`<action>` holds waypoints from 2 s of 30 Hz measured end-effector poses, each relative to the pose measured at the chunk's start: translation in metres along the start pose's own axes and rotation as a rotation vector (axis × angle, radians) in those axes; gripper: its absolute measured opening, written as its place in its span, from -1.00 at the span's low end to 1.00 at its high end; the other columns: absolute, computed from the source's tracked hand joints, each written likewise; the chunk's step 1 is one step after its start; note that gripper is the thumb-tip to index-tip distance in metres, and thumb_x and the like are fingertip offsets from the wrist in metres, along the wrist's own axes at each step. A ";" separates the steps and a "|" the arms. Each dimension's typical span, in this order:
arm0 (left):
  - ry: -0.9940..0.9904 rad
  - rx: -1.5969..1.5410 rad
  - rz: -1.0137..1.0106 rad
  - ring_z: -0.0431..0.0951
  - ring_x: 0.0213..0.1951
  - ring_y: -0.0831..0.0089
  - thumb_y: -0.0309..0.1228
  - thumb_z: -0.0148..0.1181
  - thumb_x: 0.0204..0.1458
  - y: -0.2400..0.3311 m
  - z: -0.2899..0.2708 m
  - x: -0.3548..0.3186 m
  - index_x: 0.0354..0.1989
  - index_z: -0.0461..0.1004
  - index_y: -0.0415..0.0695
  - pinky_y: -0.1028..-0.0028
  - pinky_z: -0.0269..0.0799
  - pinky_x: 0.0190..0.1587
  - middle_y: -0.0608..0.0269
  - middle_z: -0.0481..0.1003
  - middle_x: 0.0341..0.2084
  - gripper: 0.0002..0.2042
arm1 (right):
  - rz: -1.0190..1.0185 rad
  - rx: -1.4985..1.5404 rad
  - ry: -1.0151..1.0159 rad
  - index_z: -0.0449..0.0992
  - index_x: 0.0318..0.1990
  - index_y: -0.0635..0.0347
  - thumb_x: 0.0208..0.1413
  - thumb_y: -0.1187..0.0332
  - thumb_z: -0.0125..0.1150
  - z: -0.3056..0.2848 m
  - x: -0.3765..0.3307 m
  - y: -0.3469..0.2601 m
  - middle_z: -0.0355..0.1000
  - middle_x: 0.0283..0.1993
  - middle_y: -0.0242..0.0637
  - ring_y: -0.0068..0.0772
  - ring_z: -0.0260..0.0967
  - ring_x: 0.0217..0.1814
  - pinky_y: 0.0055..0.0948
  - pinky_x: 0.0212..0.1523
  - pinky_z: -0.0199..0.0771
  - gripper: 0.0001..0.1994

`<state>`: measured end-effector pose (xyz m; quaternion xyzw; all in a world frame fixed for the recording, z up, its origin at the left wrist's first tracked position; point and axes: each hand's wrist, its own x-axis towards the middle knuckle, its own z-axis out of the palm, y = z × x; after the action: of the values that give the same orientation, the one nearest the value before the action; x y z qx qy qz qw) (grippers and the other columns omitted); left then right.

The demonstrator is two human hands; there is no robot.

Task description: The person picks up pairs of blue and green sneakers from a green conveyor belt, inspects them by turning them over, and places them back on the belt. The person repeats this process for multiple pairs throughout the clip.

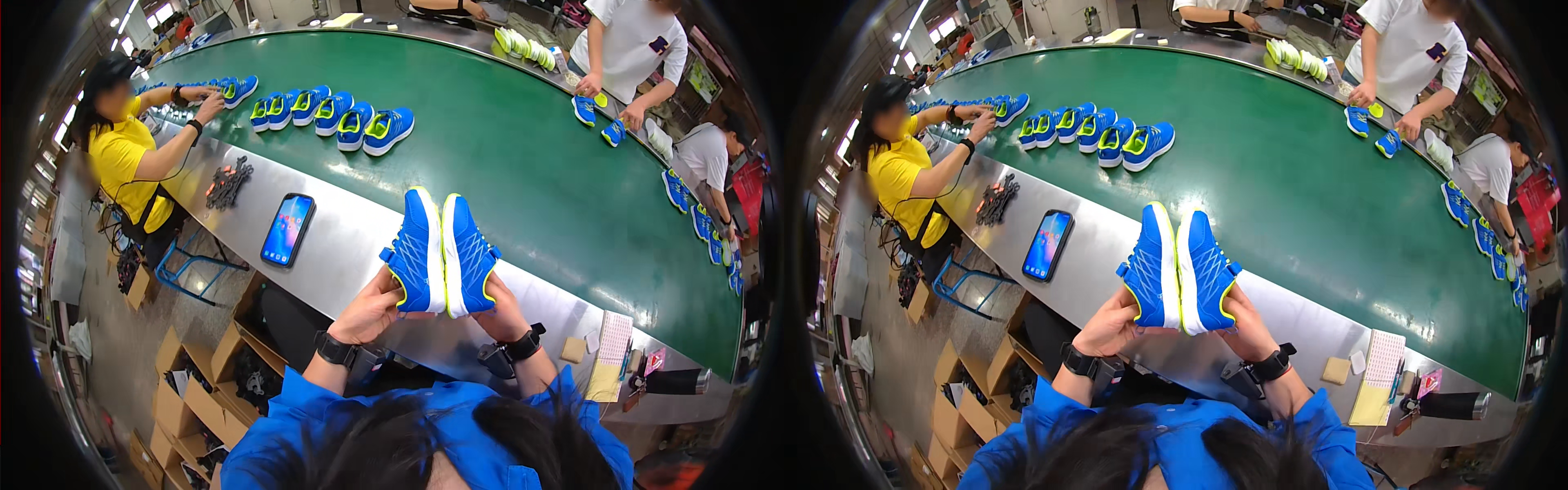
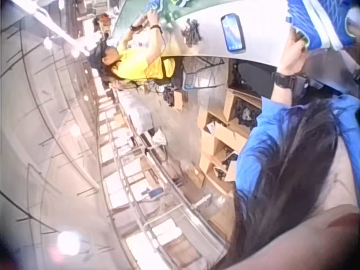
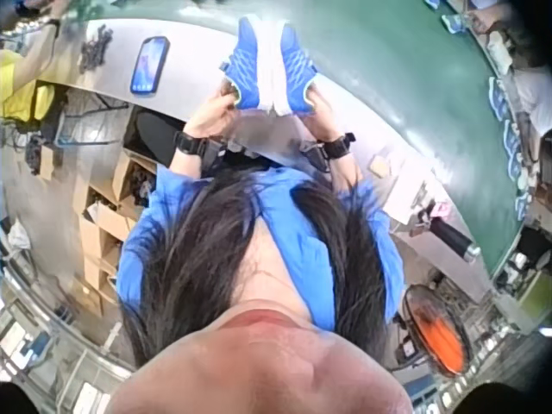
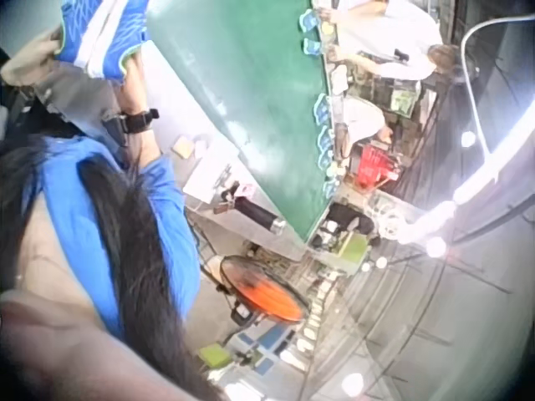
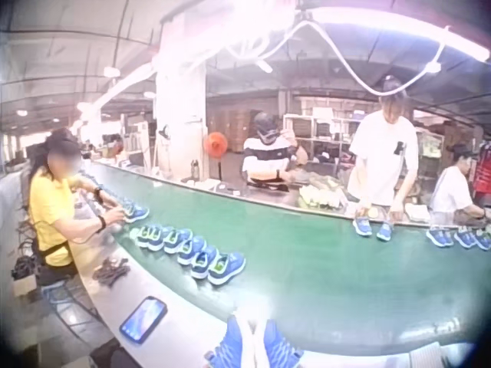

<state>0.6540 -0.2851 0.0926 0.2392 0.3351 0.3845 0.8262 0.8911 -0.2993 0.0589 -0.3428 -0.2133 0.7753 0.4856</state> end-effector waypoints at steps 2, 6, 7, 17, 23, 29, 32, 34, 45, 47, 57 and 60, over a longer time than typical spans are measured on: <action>0.015 0.031 -0.004 0.50 0.01 0.49 -0.65 -0.06 0.22 -0.004 -0.005 -0.007 0.41 0.03 -0.02 0.47 0.51 -0.11 0.26 0.36 0.17 -0.42 | -0.018 -0.082 -0.037 0.13 0.39 0.11 0.23 0.54 -0.19 -0.002 -0.002 0.000 0.34 0.27 -0.33 -0.47 0.37 0.19 -0.42 0.10 0.44 -0.46; 0.150 0.217 -0.099 0.44 0.14 0.44 -0.69 -0.08 0.20 0.001 -0.008 -0.019 0.41 0.01 -0.04 0.41 0.46 0.07 0.24 0.34 0.20 -0.40 | -0.119 -0.206 0.012 0.17 0.37 0.24 0.23 0.54 -0.18 -0.007 -0.013 0.000 0.32 0.28 -0.28 -0.43 0.36 0.21 -0.41 0.19 0.36 -0.49; 0.142 0.250 0.007 0.43 0.14 0.45 -0.70 -0.09 0.20 0.000 -0.009 -0.020 0.41 0.01 -0.04 0.42 0.46 0.07 0.24 0.34 0.20 -0.40 | -0.225 -0.285 0.026 0.17 0.36 0.25 0.23 0.55 -0.18 -0.005 -0.016 -0.001 0.32 0.27 -0.28 -0.43 0.36 0.21 -0.43 0.19 0.35 -0.49; 0.520 1.514 0.801 0.36 0.08 0.12 -0.66 0.10 -0.02 -0.015 -0.001 -0.039 0.26 0.40 0.11 0.27 0.31 0.14 -0.02 0.38 0.11 -0.39 | -1.070 -1.623 0.329 0.51 0.11 0.01 -0.26 0.48 0.33 0.002 -0.042 -0.024 0.42 0.01 -0.21 -0.25 0.39 -0.07 -0.32 -0.20 0.48 -0.39; 0.583 1.754 0.724 0.33 0.05 0.03 -0.47 0.33 -0.12 -0.048 -0.005 -0.032 0.34 0.21 -0.07 0.18 0.25 0.11 -0.01 0.31 0.12 -0.26 | -0.800 -1.794 0.275 0.38 0.20 0.06 -0.16 0.37 0.42 -0.001 -0.047 -0.007 0.35 0.12 -0.18 -0.08 0.31 0.09 -0.24 -0.06 0.51 -0.35; 0.648 1.509 0.711 0.35 0.05 0.00 -0.42 0.38 -0.14 -0.059 -0.015 -0.029 0.38 -0.03 -0.20 0.16 0.23 0.11 -0.10 0.32 0.08 -0.11 | -0.634 -1.697 0.323 0.22 0.29 0.19 -0.09 0.35 0.39 -0.004 -0.054 0.000 0.33 0.12 -0.11 0.01 0.30 0.10 -0.20 -0.01 0.47 -0.27; 0.630 1.441 0.693 0.38 0.04 0.00 -0.38 0.40 -0.13 -0.064 -0.016 -0.030 0.33 0.00 -0.19 0.16 0.22 0.11 -0.14 0.33 0.06 -0.14 | -0.610 -1.665 0.321 0.20 0.30 0.20 -0.10 0.35 0.39 -0.009 -0.053 0.002 0.34 0.08 -0.06 0.05 0.30 0.09 -0.18 0.00 0.45 -0.25; 0.625 1.468 0.706 0.42 0.00 0.03 -0.37 0.42 -0.14 -0.062 -0.015 -0.027 0.29 0.03 -0.18 0.18 0.29 0.06 -0.14 0.34 0.04 -0.18 | -0.625 -1.648 0.311 0.18 0.31 0.21 -0.05 0.34 0.36 -0.014 -0.049 0.001 0.36 0.05 -0.05 0.03 0.32 0.05 -0.21 -0.04 0.46 -0.26; 0.240 0.104 0.303 0.45 0.00 0.34 -0.35 -0.08 0.34 -0.051 0.023 -0.026 0.25 0.00 -0.10 0.27 0.35 0.11 0.07 0.40 0.00 -0.61 | -0.076 -0.455 -0.011 -0.05 0.42 0.37 0.37 0.20 -0.03 -0.003 -0.042 0.003 0.42 0.06 -0.16 -0.37 0.47 0.03 -0.48 -0.29 0.60 -0.38; 0.204 0.150 0.302 0.41 0.05 0.33 -0.37 -0.05 0.32 -0.048 0.018 -0.028 0.25 0.02 -0.12 0.30 0.34 0.12 0.07 0.39 0.01 -0.60 | -0.116 -0.512 0.036 0.07 0.39 0.35 0.36 0.23 -0.02 -0.003 -0.043 0.005 0.44 0.04 -0.17 -0.36 0.47 0.02 -0.43 -0.25 0.60 -0.44; 0.498 1.485 0.735 0.31 0.00 0.05 -0.67 0.06 -0.09 -0.059 0.027 -0.033 0.08 0.30 -0.27 0.23 0.22 0.04 -0.04 0.32 -0.05 -0.54 | -0.471 -1.542 0.252 0.50 -0.01 0.16 0.13 0.27 0.18 -0.008 -0.074 -0.013 0.45 -0.01 -0.14 -0.09 0.35 0.12 -0.18 0.04 0.47 -0.70; 0.365 1.616 0.708 0.39 -0.10 0.12 -0.58 0.18 -0.05 -0.061 0.034 -0.017 0.09 0.29 -0.26 0.24 0.20 0.00 0.05 0.42 -0.16 -0.54 | -0.412 -1.601 0.444 0.50 -0.07 0.13 0.11 0.26 0.19 -0.011 -0.098 -0.030 0.48 -0.11 -0.19 -0.08 0.42 0.00 -0.16 -0.05 0.49 -0.74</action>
<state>0.7001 -0.3394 0.0819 0.7717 0.5359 0.2955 0.1733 0.9467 -0.3743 0.1035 -0.6807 -0.6547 0.2022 0.2591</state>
